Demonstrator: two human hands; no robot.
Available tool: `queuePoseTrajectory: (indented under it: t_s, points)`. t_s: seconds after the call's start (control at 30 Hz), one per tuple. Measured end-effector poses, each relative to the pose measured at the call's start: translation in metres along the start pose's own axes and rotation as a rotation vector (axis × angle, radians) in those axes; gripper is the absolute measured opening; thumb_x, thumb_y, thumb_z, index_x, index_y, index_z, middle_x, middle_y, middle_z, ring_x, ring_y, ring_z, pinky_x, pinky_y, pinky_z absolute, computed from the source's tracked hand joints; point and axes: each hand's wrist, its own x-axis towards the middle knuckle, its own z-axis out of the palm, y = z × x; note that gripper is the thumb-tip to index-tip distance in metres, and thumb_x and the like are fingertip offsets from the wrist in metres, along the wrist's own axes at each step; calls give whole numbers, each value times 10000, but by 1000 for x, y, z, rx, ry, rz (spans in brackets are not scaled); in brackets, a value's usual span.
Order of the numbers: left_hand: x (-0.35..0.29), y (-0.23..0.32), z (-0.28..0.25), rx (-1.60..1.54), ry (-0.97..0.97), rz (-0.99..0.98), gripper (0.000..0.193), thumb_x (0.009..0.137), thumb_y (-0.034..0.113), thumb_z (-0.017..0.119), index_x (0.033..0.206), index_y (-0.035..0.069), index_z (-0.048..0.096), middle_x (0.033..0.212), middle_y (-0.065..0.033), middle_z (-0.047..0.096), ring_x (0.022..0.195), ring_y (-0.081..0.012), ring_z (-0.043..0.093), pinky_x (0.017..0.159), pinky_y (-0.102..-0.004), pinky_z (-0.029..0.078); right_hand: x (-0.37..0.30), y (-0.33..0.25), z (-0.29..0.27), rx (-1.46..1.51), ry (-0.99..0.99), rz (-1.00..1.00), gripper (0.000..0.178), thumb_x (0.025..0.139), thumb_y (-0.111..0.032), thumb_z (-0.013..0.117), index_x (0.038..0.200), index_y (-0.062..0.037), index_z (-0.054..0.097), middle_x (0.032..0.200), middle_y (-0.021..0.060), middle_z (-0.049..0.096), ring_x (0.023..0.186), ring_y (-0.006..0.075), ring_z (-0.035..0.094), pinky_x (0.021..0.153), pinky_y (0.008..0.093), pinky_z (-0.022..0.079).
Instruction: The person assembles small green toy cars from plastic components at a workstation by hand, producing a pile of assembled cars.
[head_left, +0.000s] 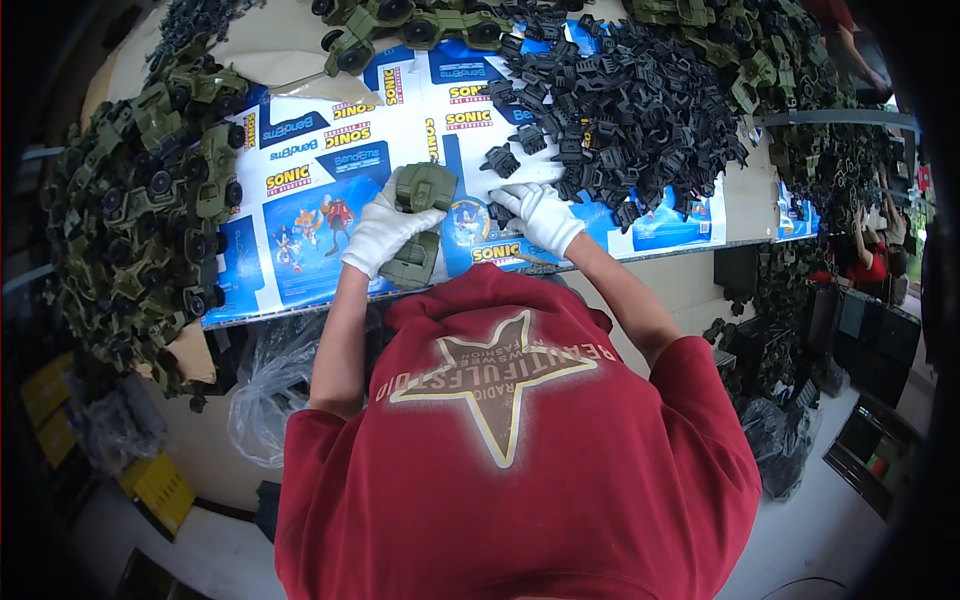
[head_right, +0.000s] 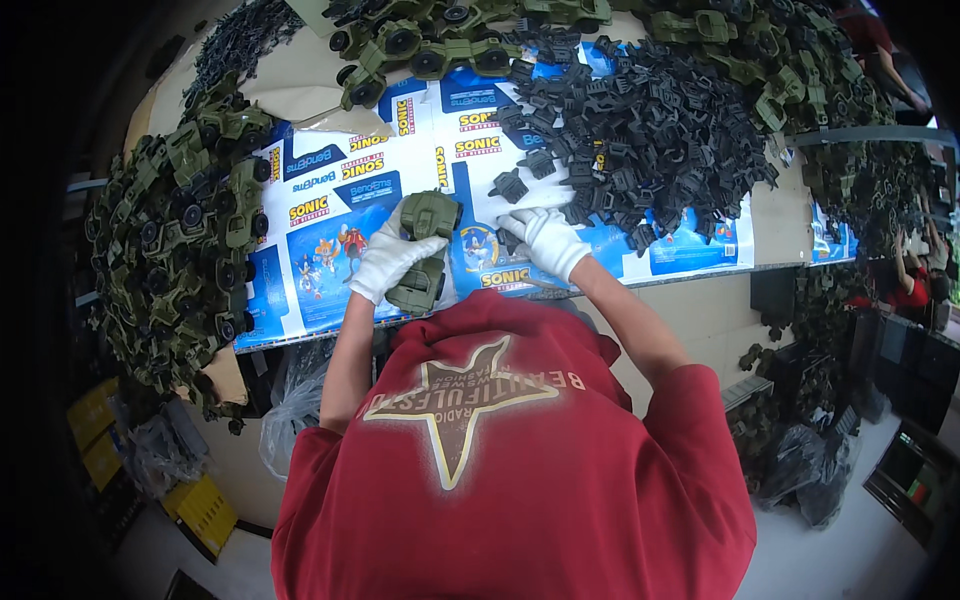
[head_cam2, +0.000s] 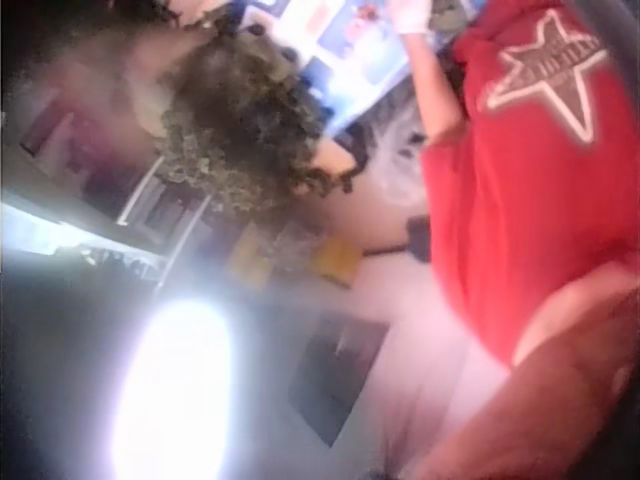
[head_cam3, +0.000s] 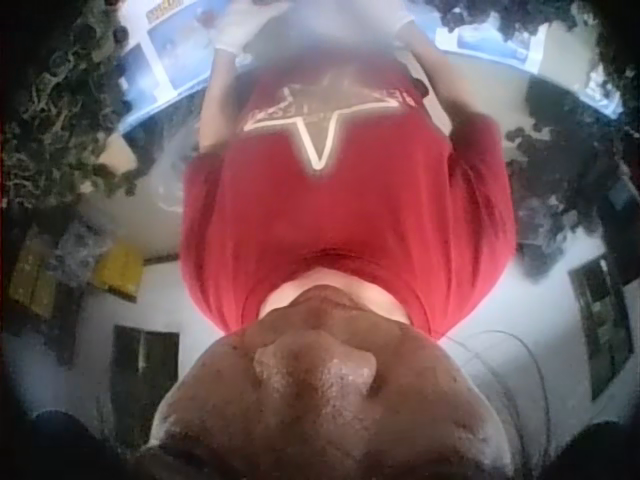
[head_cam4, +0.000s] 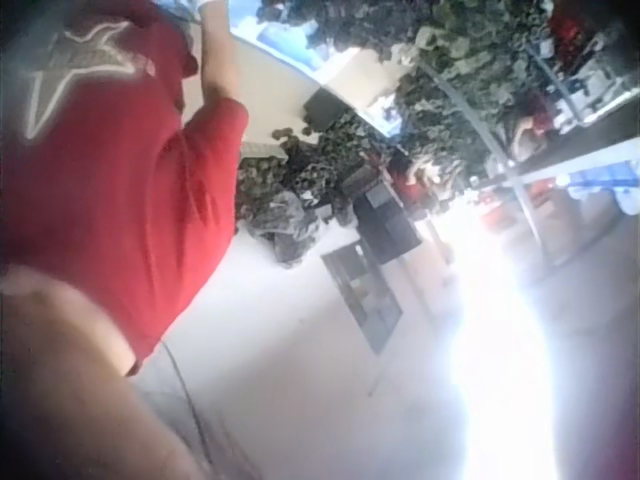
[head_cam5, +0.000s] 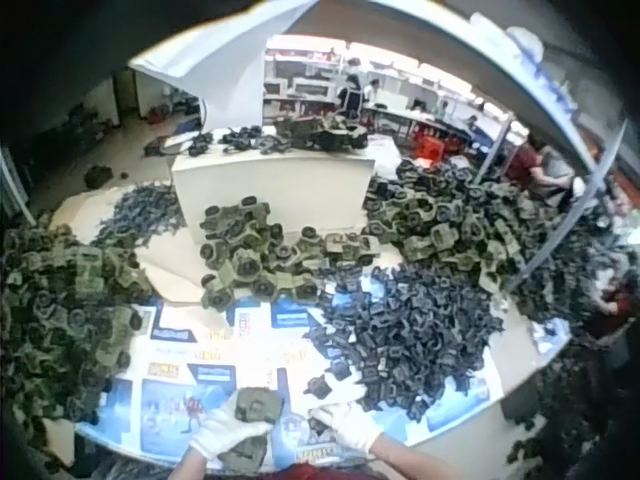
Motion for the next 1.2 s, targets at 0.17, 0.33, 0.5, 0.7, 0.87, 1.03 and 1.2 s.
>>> queuePoseTrajectory:
  t_s: [0.17,0.33,0.5,0.7,0.87,1.03,1.2]
  points:
    - [-12,27,-3,-280,-138,27,842,727,200,849,1440,33,433,1224,-54,647,1046,-99,605,921,-250,487,23,-13,-57,852,252,255,575,846,-215,705,1370,-73,518,1229,133,630,1088,269,616,950,354,467]
    - [-29,81,7,-305,-300,19,750,760,191,827,1403,26,478,1208,-58,650,1058,-108,601,935,-256,481,29,-11,-84,1780,6,111,602,963,-332,595,1432,7,429,1402,102,517,1322,181,442,1116,324,324]
    - [-33,90,12,-433,-329,-58,622,802,155,794,1346,17,525,1184,-63,646,1035,-127,607,911,-279,501,25,-8,-83,1915,4,125,634,955,-343,599,1427,38,415,1436,129,477,1354,198,406,1142,332,294]
    - [-37,97,17,-398,-327,-60,599,803,164,797,1326,22,541,1187,-64,641,1012,-120,615,887,-278,513,25,-1,-80,1770,-33,109,639,941,-368,614,1418,21,441,1416,120,506,1322,188,443,1119,321,326]
    - [-34,92,18,-420,-353,-132,584,807,164,793,1319,24,548,1159,-56,655,1002,-116,619,879,-278,517,27,9,-81,1483,-45,83,591,954,-403,587,1384,-6,503,1326,111,590,1240,158,517,1072,305,383]
    - [-33,74,43,-435,-149,27,657,779,176,815,1352,28,529,1124,-44,675,997,-128,634,914,-272,495,34,-4,-83,1507,110,176,548,983,-446,521,1278,9,595,1249,77,623,1178,154,544,1033,308,403]
    - [-28,66,61,-511,-16,264,781,812,225,782,1454,27,384,1287,-81,584,1140,-150,567,981,-284,457,38,-47,-62,1453,443,369,472,1024,-368,430,1189,31,620,1158,114,646,1105,177,563,980,303,413]
